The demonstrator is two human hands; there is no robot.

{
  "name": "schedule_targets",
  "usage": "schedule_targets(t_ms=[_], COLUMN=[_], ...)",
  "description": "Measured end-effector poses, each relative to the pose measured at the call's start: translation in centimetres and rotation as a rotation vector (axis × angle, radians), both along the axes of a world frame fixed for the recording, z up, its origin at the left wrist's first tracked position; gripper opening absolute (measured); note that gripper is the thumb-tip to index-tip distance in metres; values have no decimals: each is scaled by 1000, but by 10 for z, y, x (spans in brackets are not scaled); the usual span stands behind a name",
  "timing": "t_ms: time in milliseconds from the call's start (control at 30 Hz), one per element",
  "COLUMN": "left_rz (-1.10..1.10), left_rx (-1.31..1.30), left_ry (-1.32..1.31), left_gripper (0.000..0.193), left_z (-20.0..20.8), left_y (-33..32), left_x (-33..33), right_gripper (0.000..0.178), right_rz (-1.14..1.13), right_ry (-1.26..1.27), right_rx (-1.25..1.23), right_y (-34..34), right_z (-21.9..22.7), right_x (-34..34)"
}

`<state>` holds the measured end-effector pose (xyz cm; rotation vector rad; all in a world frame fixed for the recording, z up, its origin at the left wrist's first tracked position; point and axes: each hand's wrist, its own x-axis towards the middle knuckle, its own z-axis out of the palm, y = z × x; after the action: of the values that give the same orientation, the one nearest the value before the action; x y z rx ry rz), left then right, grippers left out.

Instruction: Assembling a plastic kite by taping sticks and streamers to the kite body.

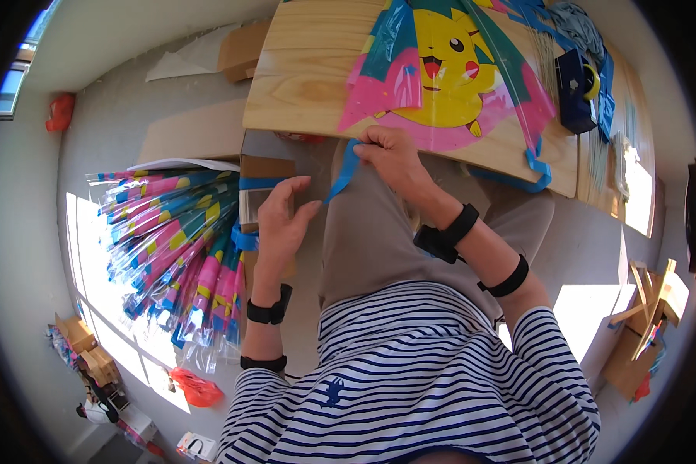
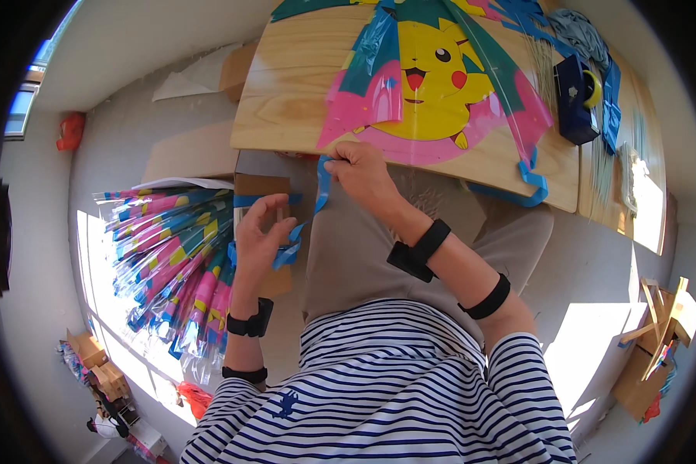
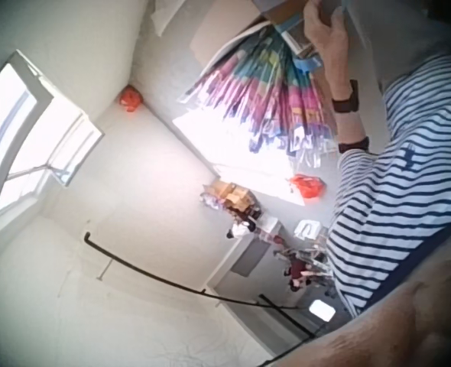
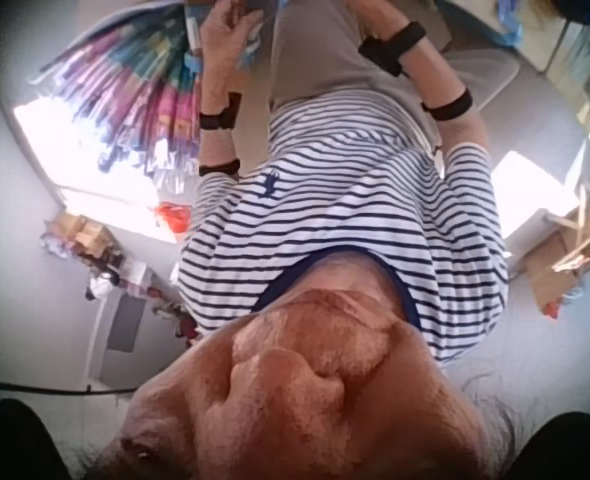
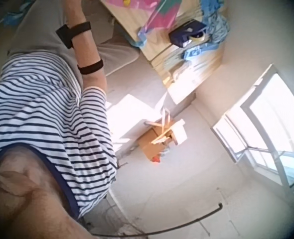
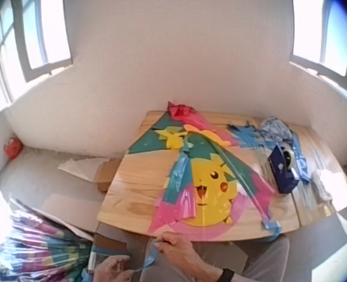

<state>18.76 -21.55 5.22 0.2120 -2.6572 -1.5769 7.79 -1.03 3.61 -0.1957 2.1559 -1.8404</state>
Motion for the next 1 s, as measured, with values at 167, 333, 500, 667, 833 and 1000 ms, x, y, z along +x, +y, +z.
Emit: schedule_targets(t_ms=[167, 333, 500, 667, 833, 1000], left_rz=[-128, -271, -340, -358, -375, -353], left_rx=[-111, -539, -619, -647, -643, -662], left_ry=[260, 510, 467, 412, 360, 328], left_gripper=[33, 35, 42, 50, 54, 56], left_z=[-2, -21, -39, -44, -41, -41], left_y=[42, 52, 53, 55, 60, 61], left_x=[-69, -90, -89, -90, -93, -91], right_gripper=[12, 14, 15, 17, 13, 18], right_rz=[-47, -46, -105, -97, -186, -93], right_ry=[42, 171, 403, 363, 578, 845], right_rx=[53, 364, 572, 595, 643, 756], right_y=[-4, -2, -5, -5, 3, 17], right_z=[-11, -23, -43, -44, -46, -31], right_x=[-29, -59, -66, -66, -61, -54])
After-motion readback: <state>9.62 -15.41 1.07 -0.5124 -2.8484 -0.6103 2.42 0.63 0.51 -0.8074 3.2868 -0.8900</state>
